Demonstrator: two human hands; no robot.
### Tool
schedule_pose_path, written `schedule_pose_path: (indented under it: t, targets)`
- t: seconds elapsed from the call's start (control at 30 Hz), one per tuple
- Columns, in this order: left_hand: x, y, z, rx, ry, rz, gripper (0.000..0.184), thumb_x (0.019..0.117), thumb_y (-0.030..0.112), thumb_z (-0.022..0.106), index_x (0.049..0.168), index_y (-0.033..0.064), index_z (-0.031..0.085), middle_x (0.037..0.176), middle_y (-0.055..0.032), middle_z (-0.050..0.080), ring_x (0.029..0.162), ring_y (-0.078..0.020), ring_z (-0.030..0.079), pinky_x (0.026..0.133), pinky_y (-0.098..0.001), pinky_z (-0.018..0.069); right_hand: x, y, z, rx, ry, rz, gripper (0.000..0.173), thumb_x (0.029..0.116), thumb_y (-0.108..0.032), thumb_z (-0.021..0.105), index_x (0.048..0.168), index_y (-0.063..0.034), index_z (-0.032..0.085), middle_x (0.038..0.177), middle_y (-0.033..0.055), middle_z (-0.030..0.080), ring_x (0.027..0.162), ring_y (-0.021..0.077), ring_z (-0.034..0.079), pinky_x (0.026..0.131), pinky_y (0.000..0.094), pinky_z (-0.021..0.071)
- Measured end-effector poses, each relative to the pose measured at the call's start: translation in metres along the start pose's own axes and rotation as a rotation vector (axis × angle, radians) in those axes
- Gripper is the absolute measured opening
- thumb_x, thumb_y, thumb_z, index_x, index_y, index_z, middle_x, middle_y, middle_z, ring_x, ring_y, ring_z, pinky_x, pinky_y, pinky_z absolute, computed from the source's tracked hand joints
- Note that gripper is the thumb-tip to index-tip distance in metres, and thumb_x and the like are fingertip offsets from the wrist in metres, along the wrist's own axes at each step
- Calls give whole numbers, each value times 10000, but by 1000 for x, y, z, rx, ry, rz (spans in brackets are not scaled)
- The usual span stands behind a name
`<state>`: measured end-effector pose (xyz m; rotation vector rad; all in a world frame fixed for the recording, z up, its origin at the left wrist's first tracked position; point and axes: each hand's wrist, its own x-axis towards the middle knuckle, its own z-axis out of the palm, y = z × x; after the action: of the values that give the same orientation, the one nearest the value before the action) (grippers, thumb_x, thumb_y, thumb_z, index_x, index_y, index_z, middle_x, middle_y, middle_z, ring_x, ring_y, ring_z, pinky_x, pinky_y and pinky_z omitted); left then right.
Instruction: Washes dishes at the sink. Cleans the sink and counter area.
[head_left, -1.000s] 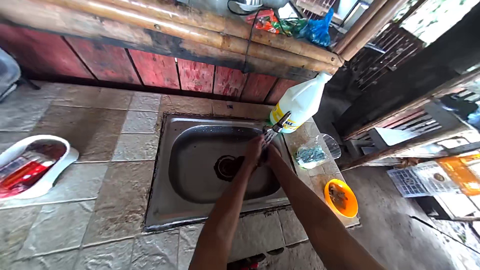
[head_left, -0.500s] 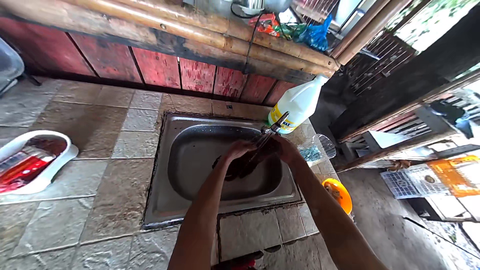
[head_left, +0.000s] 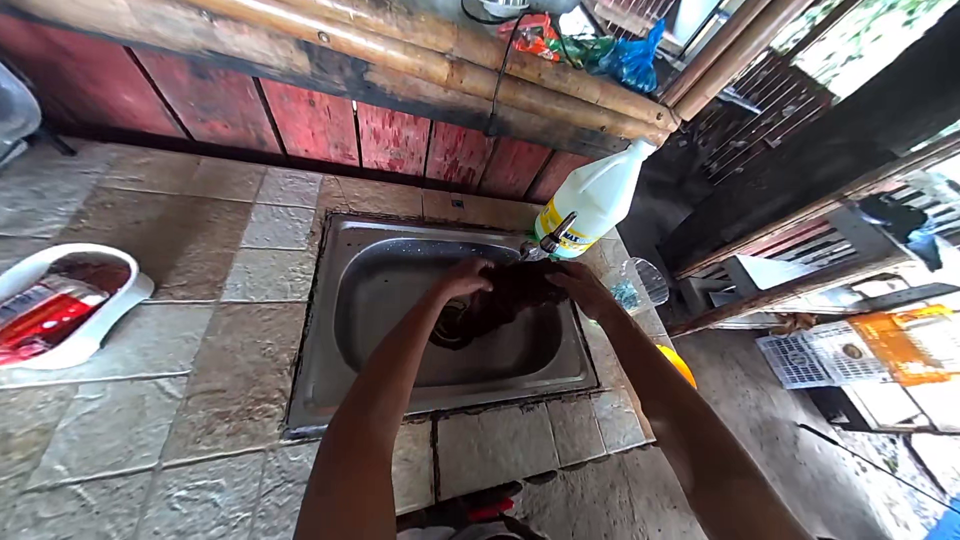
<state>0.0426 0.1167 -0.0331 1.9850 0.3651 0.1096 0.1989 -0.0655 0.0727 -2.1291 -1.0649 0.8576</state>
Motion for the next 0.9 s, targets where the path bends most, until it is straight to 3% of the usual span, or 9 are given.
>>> schedule_pose_path:
  t: [0.17, 0.3, 0.4, 0.5, 0.6, 0.7, 0.8, 0.87, 0.9]
  targets:
    - [9, 85, -34, -64, 64, 308, 210, 921, -18, 619, 1106, -11, 717, 1025, -137, 719, 942, -208, 672, 877, -421, 532, -2, -12, 15, 73, -226, 115, 366, 1051, -298, 570, 1282, -18, 617, 1090, 118, 682, 943, 165, 654, 868, 376, 550]
    - [-2, 83, -12, -510, 123, 397, 708, 939, 179, 709, 1554, 58, 381, 1414, -134, 587, 1244, -162, 599, 1079, -356, 491, 7, -40, 7, 251, -119, 34, 357, 1061, -358, 451, 1167, -76, 643, 978, 39, 691, 875, 122, 663, 791, 363, 580]
    - [-21, 36, 15, -538, 226, 154, 516, 845, 91, 805, 1314, 19, 602, 1168, -117, 704, 1063, -178, 678, 965, -415, 565, 2, -72, -4, 395, -100, 91, 404, 1079, -399, 432, 1209, -78, 639, 1001, 57, 710, 890, 153, 689, 790, 379, 596]
    - [-34, -35, 33, -559, 138, -64, 226, 927, 28, 681, 1153, 27, 668, 1001, -52, 707, 901, -107, 664, 855, -330, 565, -13, -98, -15, 597, -54, 80, 364, 1089, -395, 391, 1197, -132, 619, 963, 28, 710, 849, 135, 697, 741, 353, 607]
    - [-36, -74, 39, -857, 213, -236, 305, 973, 52, 604, 1278, 36, 588, 1072, -69, 688, 943, -137, 656, 857, -346, 558, -25, -116, -21, 768, -29, 47, 389, 1103, -418, 335, 1185, -151, 604, 958, 27, 703, 855, 138, 699, 737, 351, 608]
    - [-33, -63, 48, -1353, 394, -135, 319, 1082, 248, 420, 1370, 146, 510, 1109, -28, 696, 972, -130, 684, 844, -344, 588, -29, -118, -10, 1018, -33, -77, 393, 1112, -394, 291, 1168, -149, 594, 991, 27, 703, 920, 137, 698, 805, 365, 609]
    - [-14, -42, 65, -1738, 429, 100, 423, 1076, 482, 366, 1183, 174, 634, 997, -44, 735, 895, -167, 715, 762, -377, 614, -25, -91, 17, 1309, -18, -83, 378, 1100, -405, 318, 1139, -164, 607, 1007, 25, 707, 955, 149, 693, 836, 390, 604]
    - [-5, -19, 71, -1760, 458, 190, 421, 1040, 473, 419, 1007, 179, 718, 838, -7, 745, 724, -97, 706, 601, -285, 591, -19, -55, 38, 1444, 70, 8, 355, 1097, -373, 348, 1131, -125, 599, 974, 53, 703, 908, 175, 697, 804, 405, 609]
    - [-4, -17, 75, -1609, 497, 275, 355, 1087, 384, 375, 1156, 220, 682, 1008, 56, 744, 885, -20, 692, 740, -221, 583, -15, -34, 51, 1481, 154, 74, 344, 1092, -343, 357, 1141, -92, 586, 956, 82, 697, 879, 200, 694, 779, 424, 610]
